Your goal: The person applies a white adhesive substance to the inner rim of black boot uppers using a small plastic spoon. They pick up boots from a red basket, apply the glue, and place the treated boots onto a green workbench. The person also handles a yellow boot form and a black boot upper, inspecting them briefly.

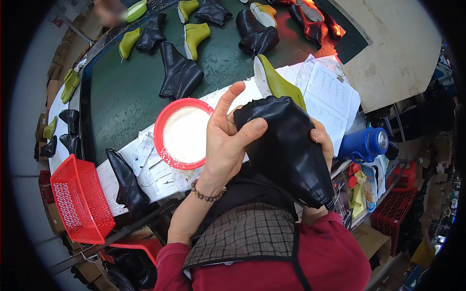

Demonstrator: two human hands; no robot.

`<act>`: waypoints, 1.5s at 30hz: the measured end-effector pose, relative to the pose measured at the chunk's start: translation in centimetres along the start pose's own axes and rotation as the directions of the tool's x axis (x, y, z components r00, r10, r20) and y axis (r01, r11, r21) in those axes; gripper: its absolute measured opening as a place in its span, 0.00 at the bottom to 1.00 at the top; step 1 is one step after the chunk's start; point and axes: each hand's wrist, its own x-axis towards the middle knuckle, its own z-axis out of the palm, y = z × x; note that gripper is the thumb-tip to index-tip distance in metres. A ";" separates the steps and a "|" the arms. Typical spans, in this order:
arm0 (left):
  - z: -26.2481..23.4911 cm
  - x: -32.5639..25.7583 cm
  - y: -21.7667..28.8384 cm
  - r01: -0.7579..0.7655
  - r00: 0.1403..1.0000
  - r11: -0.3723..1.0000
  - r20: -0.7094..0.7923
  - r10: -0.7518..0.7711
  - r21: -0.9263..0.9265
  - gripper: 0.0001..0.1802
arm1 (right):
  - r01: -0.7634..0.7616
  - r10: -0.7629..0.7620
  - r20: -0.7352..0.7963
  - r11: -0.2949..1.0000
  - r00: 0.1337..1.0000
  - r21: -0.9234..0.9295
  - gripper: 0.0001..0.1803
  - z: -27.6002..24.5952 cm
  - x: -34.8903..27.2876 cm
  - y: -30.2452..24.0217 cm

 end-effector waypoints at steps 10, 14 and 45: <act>-1.0 0.3 -0.6 0.034 0.999 0.995 -0.021 -0.036 -0.094 0.34 | -0.051 0.065 -0.091 0.988 0.994 0.148 0.28 -1.1 0.7 0.5; -1.0 1.5 -1.1 0.025 0.998 0.999 -0.056 -0.027 -0.038 0.31 | -0.046 0.054 -0.039 0.982 0.998 0.183 0.24 -3.3 1.6 0.5; -5.3 3.7 -2.4 0.577 0.817 0.773 0.208 -0.538 -0.263 0.44 | 0.128 -0.151 -0.027 0.908 0.988 -0.399 0.27 -2.2 0.9 -2.9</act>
